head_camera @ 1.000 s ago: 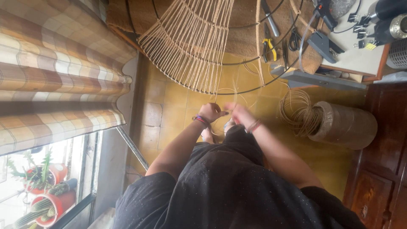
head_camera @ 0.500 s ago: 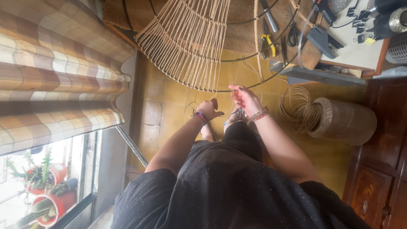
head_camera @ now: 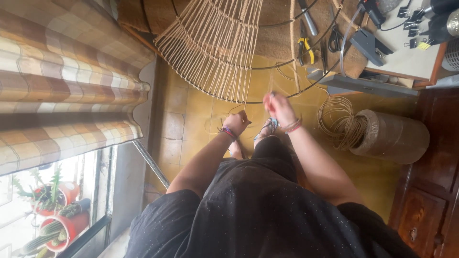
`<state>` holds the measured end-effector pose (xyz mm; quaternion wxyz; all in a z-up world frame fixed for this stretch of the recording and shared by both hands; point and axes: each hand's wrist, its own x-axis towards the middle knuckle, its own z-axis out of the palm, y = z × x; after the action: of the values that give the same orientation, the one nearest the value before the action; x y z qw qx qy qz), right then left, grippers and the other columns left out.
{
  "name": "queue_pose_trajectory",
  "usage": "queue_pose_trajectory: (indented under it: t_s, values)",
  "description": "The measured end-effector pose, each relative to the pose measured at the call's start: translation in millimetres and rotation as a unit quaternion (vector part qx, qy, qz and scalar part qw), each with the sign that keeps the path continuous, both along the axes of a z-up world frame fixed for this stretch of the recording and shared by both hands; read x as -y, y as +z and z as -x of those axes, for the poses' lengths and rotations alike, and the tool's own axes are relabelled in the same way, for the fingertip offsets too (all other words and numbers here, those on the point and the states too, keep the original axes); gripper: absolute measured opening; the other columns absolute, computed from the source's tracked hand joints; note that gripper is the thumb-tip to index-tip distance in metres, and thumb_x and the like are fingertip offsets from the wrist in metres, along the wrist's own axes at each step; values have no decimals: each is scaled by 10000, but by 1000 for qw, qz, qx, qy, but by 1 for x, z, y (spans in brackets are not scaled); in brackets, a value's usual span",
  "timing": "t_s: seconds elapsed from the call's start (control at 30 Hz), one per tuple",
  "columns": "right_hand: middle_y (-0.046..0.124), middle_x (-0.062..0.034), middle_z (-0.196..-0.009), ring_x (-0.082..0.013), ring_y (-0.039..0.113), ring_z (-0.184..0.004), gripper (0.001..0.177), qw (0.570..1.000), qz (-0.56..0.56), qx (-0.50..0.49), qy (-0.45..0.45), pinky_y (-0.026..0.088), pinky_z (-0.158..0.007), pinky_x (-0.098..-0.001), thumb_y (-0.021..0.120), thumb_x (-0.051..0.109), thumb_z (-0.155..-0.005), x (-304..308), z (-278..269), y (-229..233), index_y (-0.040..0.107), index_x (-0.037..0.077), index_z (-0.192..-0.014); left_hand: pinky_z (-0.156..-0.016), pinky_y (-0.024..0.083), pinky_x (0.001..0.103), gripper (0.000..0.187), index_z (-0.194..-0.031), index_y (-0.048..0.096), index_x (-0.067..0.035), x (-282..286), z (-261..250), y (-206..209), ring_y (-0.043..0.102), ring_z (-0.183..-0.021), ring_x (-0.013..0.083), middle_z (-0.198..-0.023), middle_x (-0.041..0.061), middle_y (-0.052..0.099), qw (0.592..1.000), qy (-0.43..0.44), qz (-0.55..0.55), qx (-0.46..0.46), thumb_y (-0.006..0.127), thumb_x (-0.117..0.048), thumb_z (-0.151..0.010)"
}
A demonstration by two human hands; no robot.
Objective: Weaving wicker strands through a circular frame to create a piece of furniture.
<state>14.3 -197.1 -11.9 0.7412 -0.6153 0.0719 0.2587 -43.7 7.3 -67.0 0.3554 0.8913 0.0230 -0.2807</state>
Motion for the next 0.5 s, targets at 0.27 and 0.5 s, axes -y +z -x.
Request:
queue_pose_trajectory:
  t_s: [0.27,0.5]
  values:
    - [755,-203,-987,-388,691,-1054,269,827,339,201,402,419,-1130,-463,512,107,-948,35,64,-87,780,110,-969,-797,562,287,279,-977,789,-339,10,3,62,715,-739,145,-656,-22,728,947,216,185,-152,589,-513,-888]
    - [566,5,-566,-84,450,-463,200,979,157,67,115,333,-369,-190,465,167,-1015,10,-5,-24,658,144,-967,-877,596,492,307,-991,587,-237,9,3,-7,747,-987,330,-979,44,764,997,32,-64,-8,758,-443,-841]
